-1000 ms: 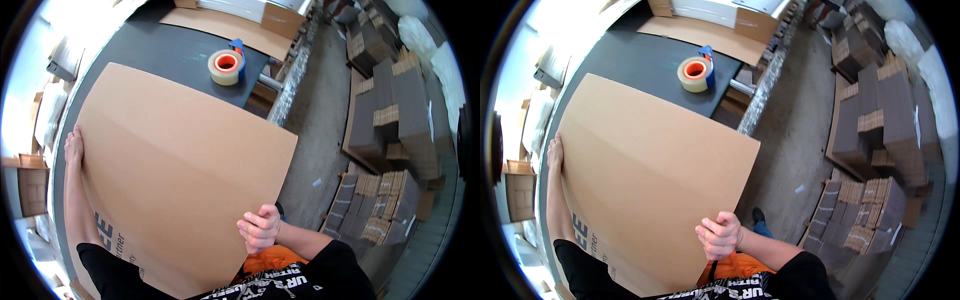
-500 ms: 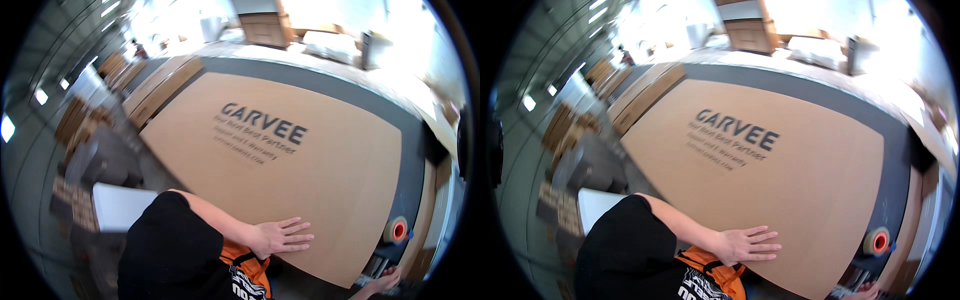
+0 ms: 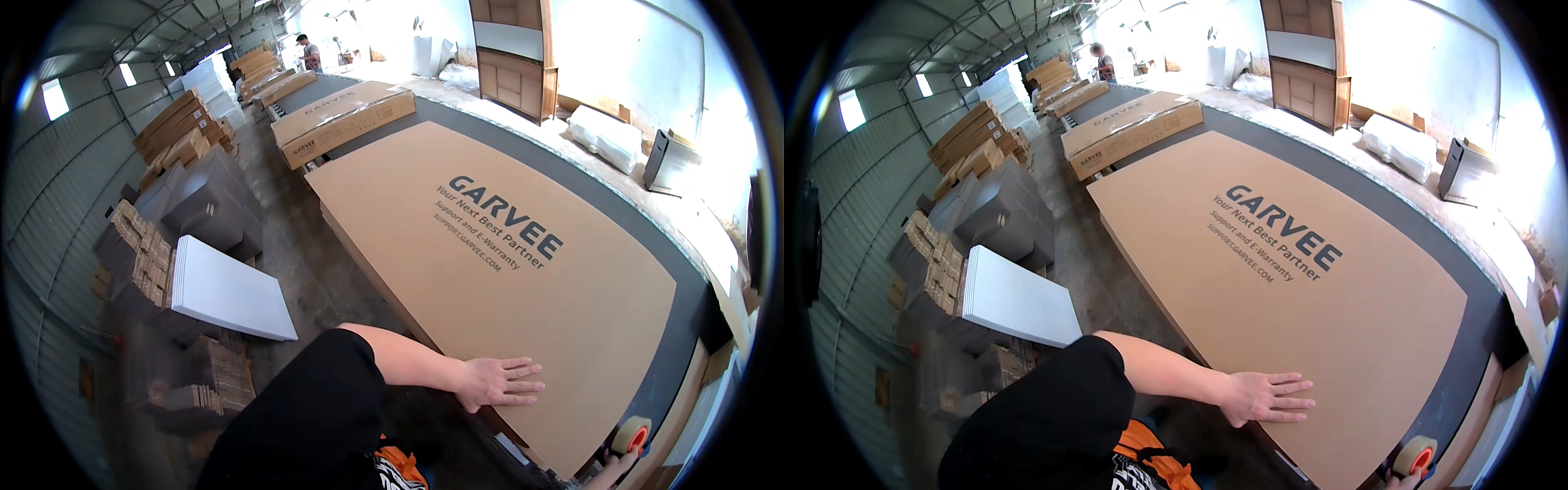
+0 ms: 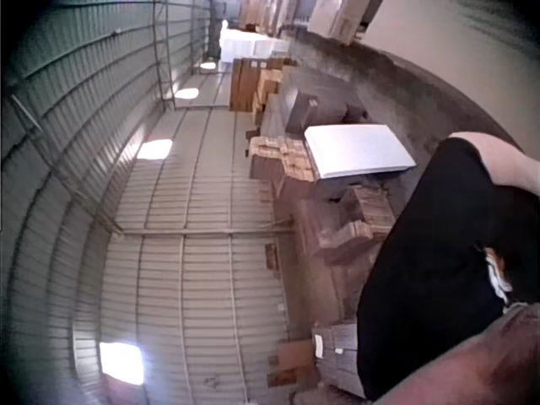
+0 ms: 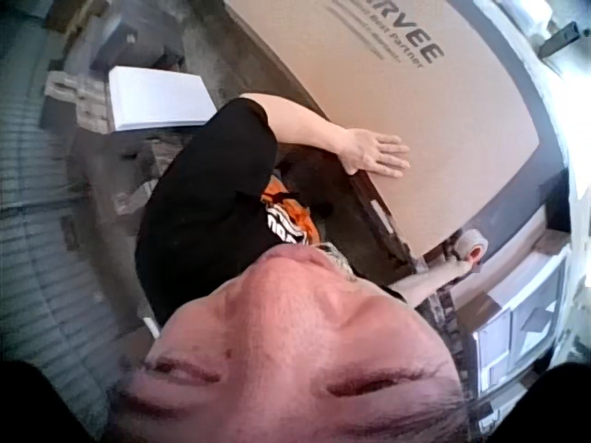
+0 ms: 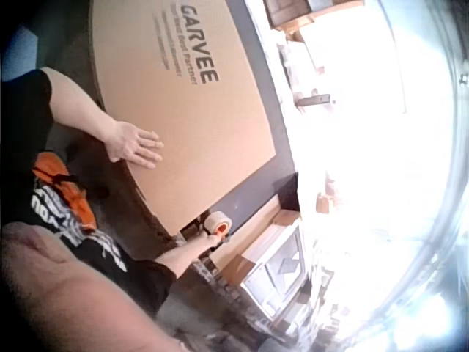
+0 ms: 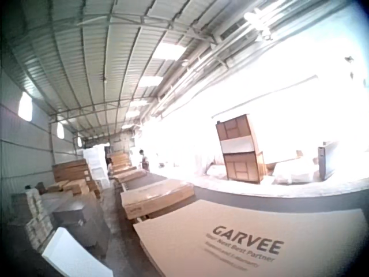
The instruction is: The person tapes cardboard boxes using a tape dispenser and places foam padding inside a box on a conveyor belt.
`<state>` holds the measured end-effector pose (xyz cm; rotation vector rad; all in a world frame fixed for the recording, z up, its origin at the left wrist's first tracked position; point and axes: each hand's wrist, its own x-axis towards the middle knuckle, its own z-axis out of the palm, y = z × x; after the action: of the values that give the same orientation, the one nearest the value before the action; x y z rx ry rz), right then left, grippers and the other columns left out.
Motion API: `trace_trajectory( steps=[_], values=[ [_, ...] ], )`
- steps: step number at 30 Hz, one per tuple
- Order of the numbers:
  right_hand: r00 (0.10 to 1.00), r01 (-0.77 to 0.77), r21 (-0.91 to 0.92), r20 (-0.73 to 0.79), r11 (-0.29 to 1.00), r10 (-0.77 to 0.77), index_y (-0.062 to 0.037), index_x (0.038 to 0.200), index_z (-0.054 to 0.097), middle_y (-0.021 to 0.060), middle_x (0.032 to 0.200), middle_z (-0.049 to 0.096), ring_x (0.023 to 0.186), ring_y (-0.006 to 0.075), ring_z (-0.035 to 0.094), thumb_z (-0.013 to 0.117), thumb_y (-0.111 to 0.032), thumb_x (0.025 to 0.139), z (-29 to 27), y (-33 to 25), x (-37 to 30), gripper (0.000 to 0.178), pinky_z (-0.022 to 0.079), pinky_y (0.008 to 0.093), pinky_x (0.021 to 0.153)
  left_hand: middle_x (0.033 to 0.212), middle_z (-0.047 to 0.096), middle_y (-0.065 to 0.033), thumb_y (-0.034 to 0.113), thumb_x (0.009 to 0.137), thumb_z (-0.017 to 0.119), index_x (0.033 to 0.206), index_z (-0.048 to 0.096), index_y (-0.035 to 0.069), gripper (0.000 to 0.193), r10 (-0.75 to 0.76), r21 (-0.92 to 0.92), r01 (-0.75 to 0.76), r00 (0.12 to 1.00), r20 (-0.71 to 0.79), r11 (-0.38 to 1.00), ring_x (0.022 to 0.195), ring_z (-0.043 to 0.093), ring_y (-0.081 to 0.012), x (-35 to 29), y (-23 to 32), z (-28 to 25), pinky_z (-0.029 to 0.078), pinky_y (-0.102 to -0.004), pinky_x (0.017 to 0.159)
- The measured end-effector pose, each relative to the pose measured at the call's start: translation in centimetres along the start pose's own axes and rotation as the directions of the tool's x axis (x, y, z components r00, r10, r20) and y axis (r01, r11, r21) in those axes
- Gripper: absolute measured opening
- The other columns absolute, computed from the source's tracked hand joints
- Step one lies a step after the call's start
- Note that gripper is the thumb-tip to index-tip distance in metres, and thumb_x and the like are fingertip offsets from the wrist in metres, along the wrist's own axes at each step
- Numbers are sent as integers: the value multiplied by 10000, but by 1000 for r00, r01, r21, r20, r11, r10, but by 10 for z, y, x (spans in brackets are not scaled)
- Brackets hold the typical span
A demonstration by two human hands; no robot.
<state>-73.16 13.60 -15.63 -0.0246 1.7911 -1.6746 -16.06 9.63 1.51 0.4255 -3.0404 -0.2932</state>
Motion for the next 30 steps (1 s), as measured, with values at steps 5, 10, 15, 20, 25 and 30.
trace_trajectory(
  steps=[5, 10, 15, 20, 25, 30],
  values=[
    [949, 188, 423, 155, 887, -275, 3, 1398, 480, 184, 1357, 557, 1225, 347, 560, 619, -322, 888, -134, -33, -135, 621, 475, 465, 1017, 1574, 241, -220, 318, 577, 802, 1499, 299, 47, 1084, 118, -101, -130, 986, -119, 986, 1467, 176, -425, 26, -3, 19, 119, -524, 1219],
    [821, 484, 63, 313, 873, -478, 23, 1367, 503, 134, 1274, 607, 1158, 259, 601, 581, -36, 780, 16, -100, -357, 595, 473, 364, 1009, 1559, 289, -187, 240, 646, 780, 1492, 329, 67, 974, -29, 70, 34, 997, -77, 997, 1468, 187, -407, -6, -17, -15, 136, -502, 1219],
    [636, 715, -694, 592, 88, -495, -110, 1269, 639, 221, 1159, 620, 1017, 377, 624, 638, -269, 681, 138, -131, -439, 610, 494, 416, 896, 1608, 217, -138, 207, 694, 700, 1530, 249, 50, 962, -85, 165, 86, 996, -11, 983, 1477, 169, -411, -20, -32, -19, 145, -463, 1227],
    [811, 551, -831, 555, -79, -186, -157, 1072, 731, 208, 967, 698, 958, 378, 662, 588, -293, 729, 212, -148, -469, 395, 526, 421, 840, 1607, 225, -122, 226, 745, 683, 1529, 257, 45, 910, -64, 153, 58, 997, 33, 986, 1473, 190, -404, -21, -21, -21, 152, -459, 1227],
    [828, 557, -794, 555, -245, 83, -149, 943, 776, 217, 895, 709, 842, 320, 695, 682, -280, 615, 242, -104, -439, 365, 556, 379, 776, 1582, 285, -140, 193, 668, 706, 1495, 319, 15, 931, -29, 121, 35, 998, -53, 992, 1455, 238, -405, -23, -17, -17, 191, -445, 1219],
    [812, 583, -773, 550, -251, 196, -81, 789, 760, 191, 758, 699, 725, 338, 693, 674, -254, 612, 218, -100, -451, 262, 565, 394, 686, 1573, 305, -145, 150, 667, 663, 1493, 334, 16, 899, -10, 94, 21, 994, -111, 995, 1445, 269, -400, -16, -30, -15, 207, -444, 1215]
  ],
)
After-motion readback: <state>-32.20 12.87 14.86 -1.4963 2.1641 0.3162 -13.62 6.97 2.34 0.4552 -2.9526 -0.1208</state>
